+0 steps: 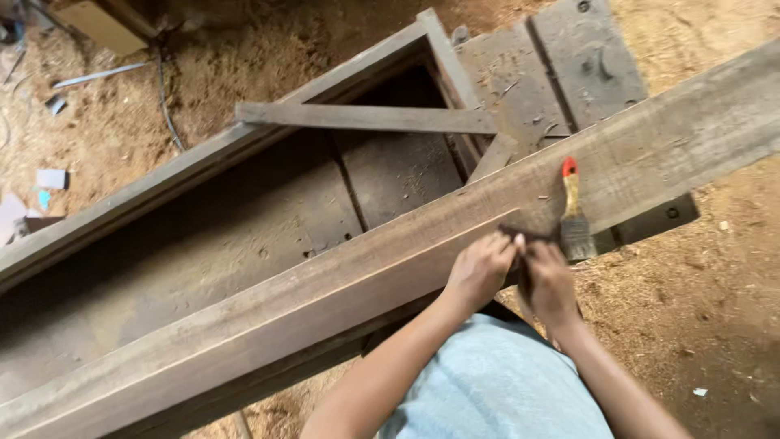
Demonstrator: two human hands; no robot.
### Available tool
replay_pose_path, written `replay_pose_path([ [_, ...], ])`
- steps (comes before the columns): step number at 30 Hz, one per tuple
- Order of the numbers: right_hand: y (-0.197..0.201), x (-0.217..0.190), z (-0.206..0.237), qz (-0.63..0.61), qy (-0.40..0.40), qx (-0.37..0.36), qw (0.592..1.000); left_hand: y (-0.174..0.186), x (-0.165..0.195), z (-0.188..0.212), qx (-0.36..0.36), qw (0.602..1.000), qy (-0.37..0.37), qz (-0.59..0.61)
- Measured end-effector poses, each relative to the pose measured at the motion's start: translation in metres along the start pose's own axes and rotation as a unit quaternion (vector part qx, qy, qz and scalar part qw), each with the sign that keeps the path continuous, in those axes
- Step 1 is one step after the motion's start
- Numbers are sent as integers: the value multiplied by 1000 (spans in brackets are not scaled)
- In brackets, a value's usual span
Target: The person sands a thin wooden strip by hand using a small piece of sandpaper while it rests on a larger wooden plank.
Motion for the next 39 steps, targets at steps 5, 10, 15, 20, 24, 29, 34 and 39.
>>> replay_pose_path([
  [5,-3,5,-2,31,-52,-39,997,-1,-4,-13,-49,997,59,31],
  [10,-32,-7,-4,-22,48,-93,994,32,-24,36,17,997,68,19],
  [15,-67,-18,-9,-89,90,-246,961,68,-33,94,44,985,142,-82],
  [20,-40,10,-17,-2,92,-222,971,44,-20,52,-37,990,136,-18],
  [24,-37,10,-20,-58,41,-205,976,34,-14,41,35,990,122,-60],
  [29,-112,-45,-19,-123,181,-203,954,75,-48,117,1,955,290,-52],
  [34,-114,-50,-24,-122,129,-270,946,77,-49,121,27,953,276,-123],
  [39,-77,-33,-25,-52,119,-237,963,52,-31,79,-12,961,249,-116],
])
Point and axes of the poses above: each hand's wrist, its own z-axis away from the middle knuckle, its own y-axis out of the back of the hand, x = y × z, the point moved 1 cm from there along -z, towards the middle knuckle, and after that the axes turned 14 degrees about -z, right-handed, at the moved point
